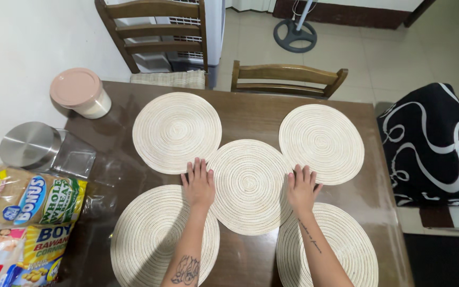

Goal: The person arranges placemats on a dining table, adjusts the chairs, and sets out plates and silverware for several places.

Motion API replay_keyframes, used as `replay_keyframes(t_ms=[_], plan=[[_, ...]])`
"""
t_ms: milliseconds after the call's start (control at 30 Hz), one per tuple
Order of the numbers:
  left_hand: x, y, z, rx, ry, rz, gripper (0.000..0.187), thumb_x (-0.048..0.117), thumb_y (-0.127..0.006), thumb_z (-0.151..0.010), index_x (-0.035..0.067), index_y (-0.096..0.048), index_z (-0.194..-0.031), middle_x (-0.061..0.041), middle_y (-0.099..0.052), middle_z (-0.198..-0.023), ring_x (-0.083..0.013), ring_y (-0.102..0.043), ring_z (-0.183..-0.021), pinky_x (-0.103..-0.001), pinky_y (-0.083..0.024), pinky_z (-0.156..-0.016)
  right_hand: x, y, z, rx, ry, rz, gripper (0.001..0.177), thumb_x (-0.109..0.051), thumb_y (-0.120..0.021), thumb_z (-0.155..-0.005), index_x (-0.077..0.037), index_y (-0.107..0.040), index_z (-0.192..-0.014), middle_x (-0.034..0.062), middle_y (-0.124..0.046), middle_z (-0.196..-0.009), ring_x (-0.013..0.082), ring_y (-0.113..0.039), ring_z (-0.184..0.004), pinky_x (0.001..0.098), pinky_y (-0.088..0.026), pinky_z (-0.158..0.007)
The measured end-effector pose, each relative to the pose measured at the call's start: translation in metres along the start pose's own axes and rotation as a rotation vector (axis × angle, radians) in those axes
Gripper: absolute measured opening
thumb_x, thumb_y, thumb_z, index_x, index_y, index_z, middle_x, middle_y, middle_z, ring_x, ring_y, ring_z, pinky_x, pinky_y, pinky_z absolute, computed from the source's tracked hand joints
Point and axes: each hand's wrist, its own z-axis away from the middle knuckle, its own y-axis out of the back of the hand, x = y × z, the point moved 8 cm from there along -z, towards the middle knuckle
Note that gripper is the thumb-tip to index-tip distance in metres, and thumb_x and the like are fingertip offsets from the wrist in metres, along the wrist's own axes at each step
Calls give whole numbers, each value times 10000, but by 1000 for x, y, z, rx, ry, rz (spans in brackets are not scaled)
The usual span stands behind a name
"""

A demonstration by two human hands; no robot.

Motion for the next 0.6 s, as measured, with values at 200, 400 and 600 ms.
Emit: replay_keyframes(t_ms=[200,400,600], plan=[[-18,15,-16,35,-17,-50,616,478,-220,-1063,197,-269,-1609,14,-186,-1694,-251,-118,-1562,-535,-55,-1247,11,4,-16,17,1,25,573,-484,-392,-1042,-194,-448,-1533,147,-352,-1626,439,-240,-1509,706,-113,-1175],[-27,21,-18,-9,36,-17,623,465,-256,-1043,214,-257,-1613,28,-168,-1702,-247,-96,-1568,-531,-45,-1250,17,14,-22,18,16,47,580,-477,-405,-1036,-204,-438,-1546,148,-351,-1632,429,-235,-1520,706,-98,-1185],[-2,31,26,57,-45,61,695,470,-272,-1071,16,-225,-1595,-134,-132,-1699,-320,-45,-1575,-552,-27,-1242,-56,19,51,-43,269,123,803,-571,-520,-933,-114,-351,-1570,180,-268,-1629,445,-153,-1520,690,-40,-1174]])
